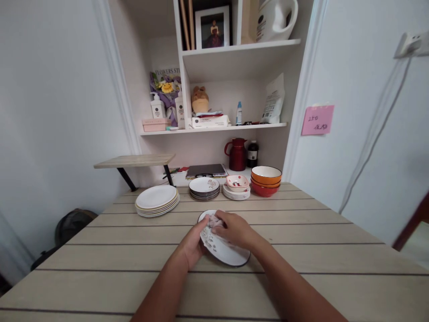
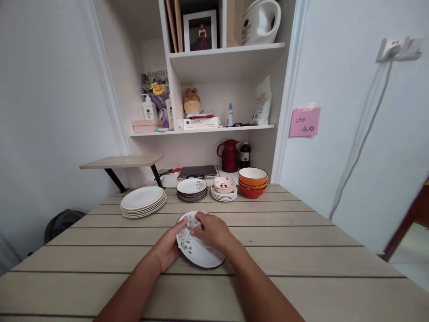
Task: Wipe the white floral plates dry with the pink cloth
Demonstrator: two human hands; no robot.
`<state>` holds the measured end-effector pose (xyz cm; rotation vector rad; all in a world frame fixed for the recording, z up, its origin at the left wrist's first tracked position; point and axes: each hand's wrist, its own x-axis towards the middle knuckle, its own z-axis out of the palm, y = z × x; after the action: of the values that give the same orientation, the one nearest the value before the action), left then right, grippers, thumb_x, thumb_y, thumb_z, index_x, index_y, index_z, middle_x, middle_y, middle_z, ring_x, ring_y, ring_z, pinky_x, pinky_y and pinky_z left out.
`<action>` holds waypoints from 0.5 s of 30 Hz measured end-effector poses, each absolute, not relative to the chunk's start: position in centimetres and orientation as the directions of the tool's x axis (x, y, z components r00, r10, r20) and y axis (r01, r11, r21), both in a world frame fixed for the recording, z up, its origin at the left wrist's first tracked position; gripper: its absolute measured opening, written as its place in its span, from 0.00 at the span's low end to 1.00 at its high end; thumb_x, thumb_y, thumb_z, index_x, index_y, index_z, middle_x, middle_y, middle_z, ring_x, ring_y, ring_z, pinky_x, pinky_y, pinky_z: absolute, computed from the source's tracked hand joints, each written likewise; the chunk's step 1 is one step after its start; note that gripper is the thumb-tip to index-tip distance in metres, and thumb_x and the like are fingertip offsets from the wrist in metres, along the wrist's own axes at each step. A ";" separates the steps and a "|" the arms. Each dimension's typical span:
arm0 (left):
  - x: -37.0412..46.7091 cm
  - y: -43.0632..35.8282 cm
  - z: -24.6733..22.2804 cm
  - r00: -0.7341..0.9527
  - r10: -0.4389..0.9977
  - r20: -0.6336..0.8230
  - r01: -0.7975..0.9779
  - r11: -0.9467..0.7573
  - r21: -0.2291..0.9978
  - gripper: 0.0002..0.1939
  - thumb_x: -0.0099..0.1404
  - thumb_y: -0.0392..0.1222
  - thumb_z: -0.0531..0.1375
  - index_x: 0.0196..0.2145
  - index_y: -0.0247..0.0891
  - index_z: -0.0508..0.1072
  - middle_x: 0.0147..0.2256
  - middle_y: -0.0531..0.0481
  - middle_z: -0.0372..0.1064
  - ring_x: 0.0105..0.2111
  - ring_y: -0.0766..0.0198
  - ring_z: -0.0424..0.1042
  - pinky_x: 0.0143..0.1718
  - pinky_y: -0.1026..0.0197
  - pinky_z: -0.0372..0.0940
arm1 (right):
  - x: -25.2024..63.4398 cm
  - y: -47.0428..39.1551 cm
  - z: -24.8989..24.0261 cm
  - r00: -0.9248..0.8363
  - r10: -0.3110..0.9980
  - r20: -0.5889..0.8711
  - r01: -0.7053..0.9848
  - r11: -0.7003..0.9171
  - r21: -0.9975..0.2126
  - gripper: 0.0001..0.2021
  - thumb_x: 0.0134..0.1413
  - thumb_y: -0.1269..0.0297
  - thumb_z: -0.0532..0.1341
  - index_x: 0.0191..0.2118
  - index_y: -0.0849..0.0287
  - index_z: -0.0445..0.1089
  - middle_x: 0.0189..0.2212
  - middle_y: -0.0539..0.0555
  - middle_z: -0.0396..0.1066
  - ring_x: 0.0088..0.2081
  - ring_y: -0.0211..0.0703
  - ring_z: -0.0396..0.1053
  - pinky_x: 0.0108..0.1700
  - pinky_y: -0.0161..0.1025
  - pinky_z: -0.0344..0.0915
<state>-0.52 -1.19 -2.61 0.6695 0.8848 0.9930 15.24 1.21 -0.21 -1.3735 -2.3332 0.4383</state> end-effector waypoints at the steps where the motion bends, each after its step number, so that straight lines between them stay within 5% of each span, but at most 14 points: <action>1: -0.5 -1.2 -2.6 0.264 0.912 -0.315 -0.425 0.403 0.811 0.24 0.60 0.53 0.60 0.48 0.32 0.72 0.41 0.42 0.76 0.39 0.57 0.75 0.35 0.63 0.65 | 15.3 1.3 -0.2 -0.421 0.891 0.167 0.776 0.450 -0.442 0.14 0.51 0.55 0.58 0.42 0.56 0.67 0.38 0.54 0.73 0.36 0.44 0.67 0.33 0.36 0.52; 9: -0.5 -1.9 -2.3 0.274 0.915 -0.296 -0.356 0.382 0.853 0.24 0.61 0.52 0.60 0.48 0.32 0.72 0.40 0.41 0.77 0.40 0.55 0.75 0.42 0.59 0.65 | 17.6 0.6 0.9 -0.451 0.893 -0.018 0.833 0.413 -0.367 0.15 0.49 0.54 0.59 0.42 0.55 0.67 0.37 0.56 0.73 0.36 0.47 0.67 0.31 0.37 0.52; 15: -0.5 -2.2 -2.1 0.316 0.912 -0.260 -0.328 0.362 0.872 0.25 0.61 0.53 0.59 0.48 0.31 0.73 0.41 0.40 0.76 0.41 0.53 0.74 0.44 0.58 0.64 | 17.5 -0.5 1.8 -0.635 0.773 0.000 0.679 0.558 -0.478 0.15 0.46 0.58 0.61 0.42 0.54 0.68 0.36 0.52 0.72 0.35 0.43 0.65 0.33 0.36 0.55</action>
<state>-0.54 -2.17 -2.09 0.8111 0.8782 0.9468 17.48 -0.48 1.76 -1.2205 -2.5823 0.6565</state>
